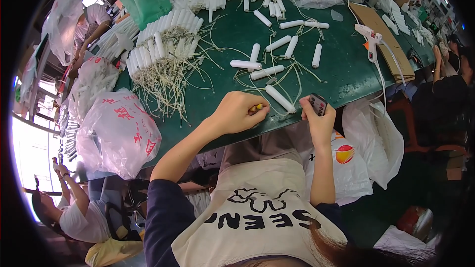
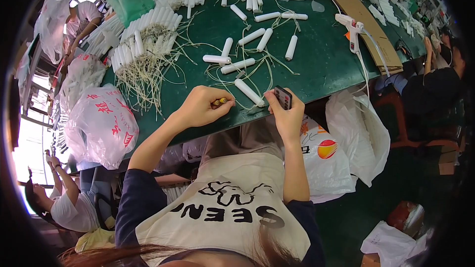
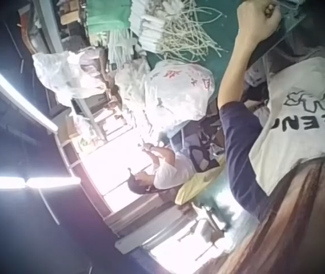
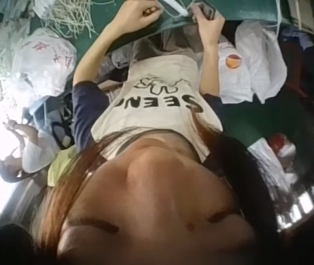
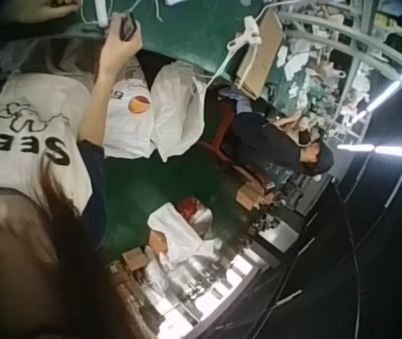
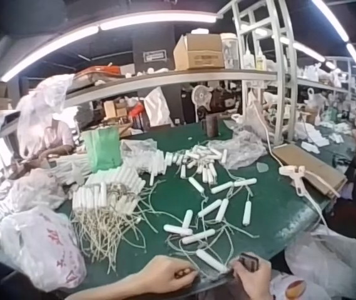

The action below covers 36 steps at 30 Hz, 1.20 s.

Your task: Assembling LED light tubes by inserting wires and connecting internal components on a production line.

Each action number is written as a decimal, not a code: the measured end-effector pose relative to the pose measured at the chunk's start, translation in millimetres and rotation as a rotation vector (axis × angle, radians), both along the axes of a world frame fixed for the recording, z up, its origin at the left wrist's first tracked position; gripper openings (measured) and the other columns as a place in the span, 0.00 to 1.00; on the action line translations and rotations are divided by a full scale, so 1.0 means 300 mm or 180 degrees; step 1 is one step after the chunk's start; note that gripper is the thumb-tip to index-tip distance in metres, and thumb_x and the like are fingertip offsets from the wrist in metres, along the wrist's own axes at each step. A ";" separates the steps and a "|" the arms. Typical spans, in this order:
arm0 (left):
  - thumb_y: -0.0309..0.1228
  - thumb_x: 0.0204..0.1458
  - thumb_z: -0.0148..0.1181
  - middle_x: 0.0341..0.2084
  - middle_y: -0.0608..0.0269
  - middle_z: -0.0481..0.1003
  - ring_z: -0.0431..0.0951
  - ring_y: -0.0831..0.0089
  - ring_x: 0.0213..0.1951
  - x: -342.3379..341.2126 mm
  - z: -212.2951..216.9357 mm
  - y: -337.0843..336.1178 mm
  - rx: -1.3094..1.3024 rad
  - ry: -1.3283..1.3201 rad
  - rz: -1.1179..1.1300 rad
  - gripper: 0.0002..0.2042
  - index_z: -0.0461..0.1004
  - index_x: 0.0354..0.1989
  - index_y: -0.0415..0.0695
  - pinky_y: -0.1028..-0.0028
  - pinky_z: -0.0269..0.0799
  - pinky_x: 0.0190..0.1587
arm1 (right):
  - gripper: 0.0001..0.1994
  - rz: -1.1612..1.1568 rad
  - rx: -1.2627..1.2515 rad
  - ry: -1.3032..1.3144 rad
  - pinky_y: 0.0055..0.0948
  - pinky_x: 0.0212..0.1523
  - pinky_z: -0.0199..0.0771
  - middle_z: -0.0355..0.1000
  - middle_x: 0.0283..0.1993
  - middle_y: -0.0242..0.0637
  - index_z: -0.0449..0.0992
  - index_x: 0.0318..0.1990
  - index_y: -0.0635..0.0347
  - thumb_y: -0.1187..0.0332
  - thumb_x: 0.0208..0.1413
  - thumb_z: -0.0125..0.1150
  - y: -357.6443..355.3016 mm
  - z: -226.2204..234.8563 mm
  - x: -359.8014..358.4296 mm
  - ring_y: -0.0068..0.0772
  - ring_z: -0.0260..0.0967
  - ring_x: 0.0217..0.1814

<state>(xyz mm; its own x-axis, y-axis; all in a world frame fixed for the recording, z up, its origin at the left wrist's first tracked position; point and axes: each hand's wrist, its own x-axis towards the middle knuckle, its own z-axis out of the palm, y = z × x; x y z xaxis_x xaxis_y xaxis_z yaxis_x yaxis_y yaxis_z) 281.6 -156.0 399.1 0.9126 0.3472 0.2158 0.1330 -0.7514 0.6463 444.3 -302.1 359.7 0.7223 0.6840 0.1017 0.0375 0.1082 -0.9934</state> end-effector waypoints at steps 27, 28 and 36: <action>0.28 0.37 0.56 0.12 0.62 0.68 0.69 0.65 0.15 -0.067 0.051 -0.038 0.0808 -0.0201 0.0001 0.03 0.72 0.19 0.42 0.71 0.62 0.18 | 0.03 0.0516 0.0320 -0.0446 0.14 0.27 0.67 0.75 0.29 0.32 0.76 0.31 0.67 0.78 0.48 0.62 0.035 0.018 -0.099 0.14 0.67 0.27; 0.27 0.36 0.55 0.12 0.62 0.67 0.68 0.65 0.14 -0.063 0.050 -0.043 0.0822 -0.0297 0.0086 0.03 0.71 0.17 0.42 0.70 0.61 0.17 | 0.03 0.0371 0.0321 -0.0439 0.14 0.28 0.66 0.75 0.29 0.32 0.76 0.31 0.67 0.77 0.49 0.62 0.037 0.014 -0.107 0.14 0.67 0.26; 0.28 0.35 0.56 0.11 0.63 0.67 0.68 0.63 0.14 -0.040 0.021 -0.071 0.0923 -0.0430 0.0081 0.03 0.70 0.17 0.42 0.69 0.61 0.17 | 0.04 0.0091 0.0379 0.0125 0.16 0.26 0.63 0.71 0.25 0.30 0.74 0.31 0.67 0.75 0.53 0.59 0.040 -0.009 -0.127 0.14 0.63 0.23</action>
